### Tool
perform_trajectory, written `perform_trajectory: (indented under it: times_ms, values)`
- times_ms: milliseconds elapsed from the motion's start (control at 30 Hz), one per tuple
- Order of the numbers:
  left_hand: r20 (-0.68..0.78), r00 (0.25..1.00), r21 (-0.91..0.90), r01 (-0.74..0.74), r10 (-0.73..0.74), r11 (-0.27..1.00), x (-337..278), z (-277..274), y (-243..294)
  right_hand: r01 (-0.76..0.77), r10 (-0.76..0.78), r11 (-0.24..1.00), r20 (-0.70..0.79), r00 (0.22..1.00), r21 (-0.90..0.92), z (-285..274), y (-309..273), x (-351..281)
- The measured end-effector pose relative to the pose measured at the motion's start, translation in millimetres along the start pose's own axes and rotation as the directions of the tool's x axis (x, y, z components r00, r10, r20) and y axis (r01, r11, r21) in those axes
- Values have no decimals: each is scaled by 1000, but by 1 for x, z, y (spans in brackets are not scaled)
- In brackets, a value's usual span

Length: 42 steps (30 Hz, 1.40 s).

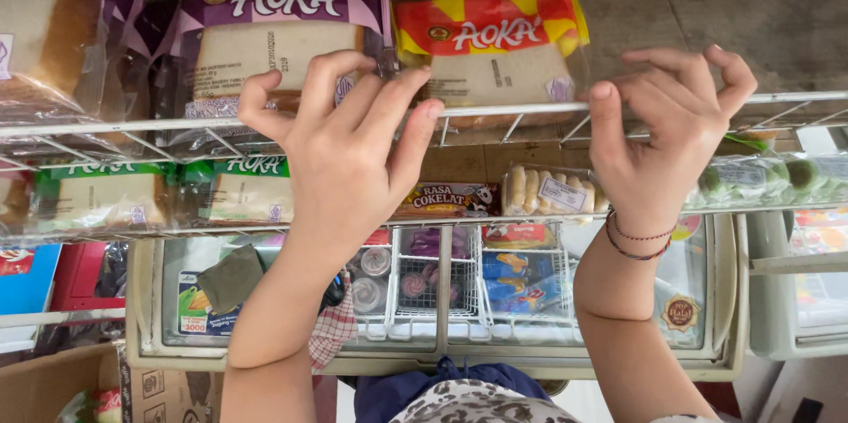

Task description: The person takes packaged bread from a cardboard box, wipes each packet with a cloth, scans it with a handheld scanner, and places the bread onto shelves by hand.

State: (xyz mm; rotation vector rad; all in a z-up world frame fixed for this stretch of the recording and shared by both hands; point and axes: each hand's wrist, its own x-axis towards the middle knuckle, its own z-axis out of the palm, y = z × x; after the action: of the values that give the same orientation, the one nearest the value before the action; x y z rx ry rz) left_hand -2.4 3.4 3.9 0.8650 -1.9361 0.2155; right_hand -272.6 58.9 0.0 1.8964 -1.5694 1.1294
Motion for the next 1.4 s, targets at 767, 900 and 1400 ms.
perform_trajectory:
  times_ms: [767, 900, 1400]
  values:
    - [-80, 995, -30, 60, -62, 998, -144, -39, -6, 200, -49, 712, -236, 971, 674, 64, -87, -76]
    - [-44, 960, 57, 280, -278, 958, -238, -56, -14, -6, -166, 540, 113, 980, 842, 102, -150, -122]
    - [-115, 365, 260, 909, -924, 327, -546, -223, -81, -385, -595, 519, 646, 479, 763, 293, -441, -279]
